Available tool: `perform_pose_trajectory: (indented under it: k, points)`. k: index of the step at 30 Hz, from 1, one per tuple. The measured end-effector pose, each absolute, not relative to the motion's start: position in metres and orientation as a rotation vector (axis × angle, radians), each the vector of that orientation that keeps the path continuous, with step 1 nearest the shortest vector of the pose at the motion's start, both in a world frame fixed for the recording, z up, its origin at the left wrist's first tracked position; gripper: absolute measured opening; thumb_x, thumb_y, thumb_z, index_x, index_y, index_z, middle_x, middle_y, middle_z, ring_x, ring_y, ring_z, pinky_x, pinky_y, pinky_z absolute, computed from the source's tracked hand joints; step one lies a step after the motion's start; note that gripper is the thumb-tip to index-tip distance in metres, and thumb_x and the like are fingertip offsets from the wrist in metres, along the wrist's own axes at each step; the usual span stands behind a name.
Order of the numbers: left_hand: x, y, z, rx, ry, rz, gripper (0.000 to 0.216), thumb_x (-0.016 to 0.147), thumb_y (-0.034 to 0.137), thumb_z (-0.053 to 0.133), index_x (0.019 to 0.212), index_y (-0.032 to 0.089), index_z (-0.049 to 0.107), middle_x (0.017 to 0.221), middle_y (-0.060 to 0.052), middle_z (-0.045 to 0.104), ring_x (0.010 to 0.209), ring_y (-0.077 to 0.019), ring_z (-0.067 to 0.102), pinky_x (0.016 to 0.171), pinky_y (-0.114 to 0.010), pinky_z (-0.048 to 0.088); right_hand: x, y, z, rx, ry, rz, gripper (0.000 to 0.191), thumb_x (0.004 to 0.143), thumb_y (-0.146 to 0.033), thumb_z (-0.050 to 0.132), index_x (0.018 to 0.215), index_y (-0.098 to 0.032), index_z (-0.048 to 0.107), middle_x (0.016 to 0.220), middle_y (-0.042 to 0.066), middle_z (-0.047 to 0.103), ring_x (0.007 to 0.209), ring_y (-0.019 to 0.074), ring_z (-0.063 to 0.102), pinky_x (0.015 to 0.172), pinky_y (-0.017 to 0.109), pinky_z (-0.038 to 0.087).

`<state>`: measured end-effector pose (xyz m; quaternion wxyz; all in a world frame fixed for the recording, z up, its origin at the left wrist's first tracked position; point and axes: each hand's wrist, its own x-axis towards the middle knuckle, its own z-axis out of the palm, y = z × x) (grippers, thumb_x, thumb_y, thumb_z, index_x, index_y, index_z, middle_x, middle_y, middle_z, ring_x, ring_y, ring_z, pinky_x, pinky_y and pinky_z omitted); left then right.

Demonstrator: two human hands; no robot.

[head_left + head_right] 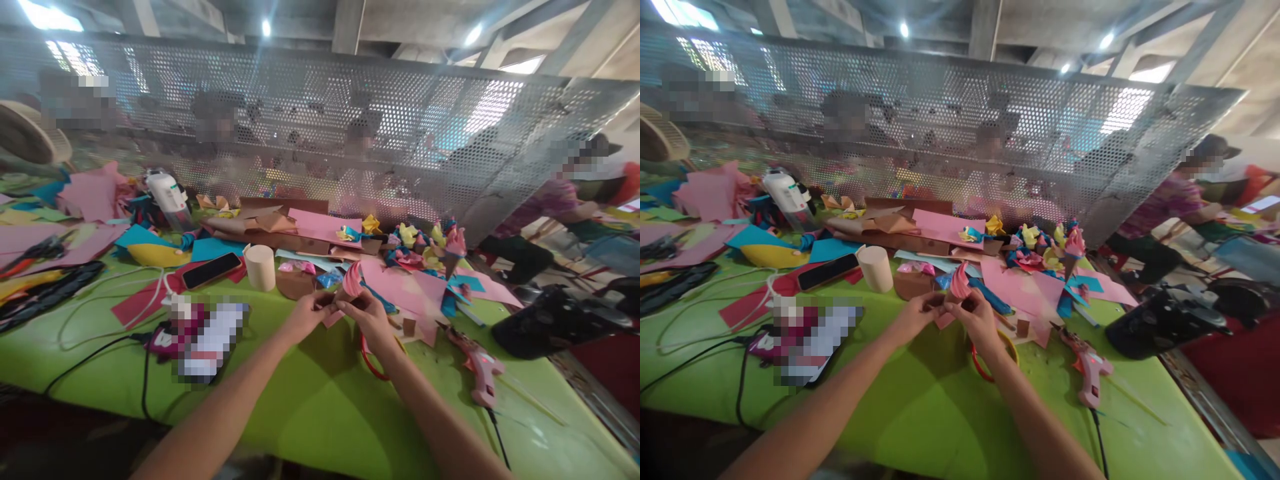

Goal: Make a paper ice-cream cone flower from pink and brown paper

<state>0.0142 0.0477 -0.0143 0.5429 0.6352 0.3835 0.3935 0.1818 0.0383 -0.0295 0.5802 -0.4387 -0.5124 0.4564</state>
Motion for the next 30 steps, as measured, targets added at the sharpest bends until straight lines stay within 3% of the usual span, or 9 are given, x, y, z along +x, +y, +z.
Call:
perform_pose_trajectory:
  k: [19, 30]
  points:
    - [0.015, 0.051, -0.019, 1.517, 0.900, 0.937, 0.045, 0.079, 0.055, 0.069, 0.100, 0.014, 0.070, 0.102, -0.010, 0.075, 0.092, -0.0239, 0.067, 0.080, -0.032, 0.049, 0.179, 0.035, -0.025, -1.030, -1.136, 1.150, 0.034, 0.059, -0.042, 0.086, 0.075, -0.021, 0.066, 0.075, 0.001, 0.067, 0.071, 0.0195, 0.058, 0.073, 0.034, 0.045]
    - [0.016, 0.050, -0.017, 1.513, 0.935, 0.984, 0.044, 0.076, 0.054, 0.072, 0.096, 0.015, 0.067, 0.096, -0.008, 0.073, 0.090, -0.0230, 0.066, 0.076, -0.030, 0.049, 0.174, 0.031, -0.016, -1.007, -1.184, 1.146, 0.030, 0.064, -0.043, 0.082, 0.078, -0.022, 0.066, 0.075, 0.000, 0.067, 0.071, 0.0194, 0.057, 0.072, 0.033, 0.045]
